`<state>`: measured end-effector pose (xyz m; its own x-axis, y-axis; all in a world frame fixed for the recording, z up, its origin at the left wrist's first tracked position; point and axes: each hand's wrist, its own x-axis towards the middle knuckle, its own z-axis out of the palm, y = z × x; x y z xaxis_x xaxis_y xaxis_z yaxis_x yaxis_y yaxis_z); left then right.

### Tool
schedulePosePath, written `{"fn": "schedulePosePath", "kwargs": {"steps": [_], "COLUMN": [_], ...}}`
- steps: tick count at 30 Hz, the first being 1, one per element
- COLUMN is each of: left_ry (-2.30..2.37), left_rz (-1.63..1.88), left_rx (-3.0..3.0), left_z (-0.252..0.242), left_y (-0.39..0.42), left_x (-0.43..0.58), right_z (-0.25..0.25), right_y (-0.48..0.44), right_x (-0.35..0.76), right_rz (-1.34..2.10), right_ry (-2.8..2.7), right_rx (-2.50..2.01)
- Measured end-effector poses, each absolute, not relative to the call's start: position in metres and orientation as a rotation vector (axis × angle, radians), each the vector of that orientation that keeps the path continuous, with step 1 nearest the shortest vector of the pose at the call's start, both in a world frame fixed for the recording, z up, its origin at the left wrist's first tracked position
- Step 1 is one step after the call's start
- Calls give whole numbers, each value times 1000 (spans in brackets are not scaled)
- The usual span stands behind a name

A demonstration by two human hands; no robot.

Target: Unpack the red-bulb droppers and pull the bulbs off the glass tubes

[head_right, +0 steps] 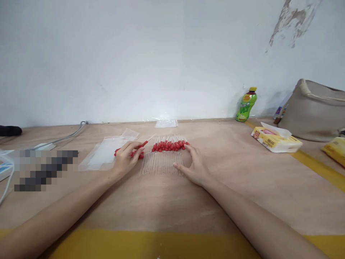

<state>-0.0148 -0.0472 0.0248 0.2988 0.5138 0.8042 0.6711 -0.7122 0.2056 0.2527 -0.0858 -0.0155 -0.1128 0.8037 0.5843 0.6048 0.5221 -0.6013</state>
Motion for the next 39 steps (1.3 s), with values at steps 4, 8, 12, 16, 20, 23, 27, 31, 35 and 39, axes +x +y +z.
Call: {"fn": "schedulePosePath", "kwargs": {"steps": [4, 8, 12, 16, 20, 23, 27, 31, 35, 39], "left_ry": [-1069, -948, -834, -754, -782, -691, -574, -553, -561, -581], "left_rz": [-1542, -1470, -1397, -1399, -1233, -1109, -1043, -997, -935, -917], "left_rx": [-2577, -2883, -2996, -3001, -2899, -2765, -2642, -2544, -2545, -2594], "left_z": [16, 6, 4, 7, 7, 4, 0, 1, 4, 6], "left_y": [-74, -86, -91, -94, -96, -95, -92, -94, -98, -101], "left_x": [-17, -8, -3, -3, 3, 9, 13, 14, 14, 13], "right_z": [-7, -2, -6, -11, -10, -9, -11, -15, -15, -11], "right_y": [-89, -96, -99, -97, -99, -101, -103, -103, -105, -108], "right_x": [252, 246, 236, 227, 222, 220, 217, 215, 215, 214], "right_rz": [-116, -339, -393, -384, -366, -357, -347, -292, -230, -235], "right_ry": [-1927, -2130, -2204, -2160, -2125, -2138, -2159, -2184, -2240, -2250], "right_rx": [-1042, -948, -841, -761, -740, -718, -681, -645, -586, -575]}}
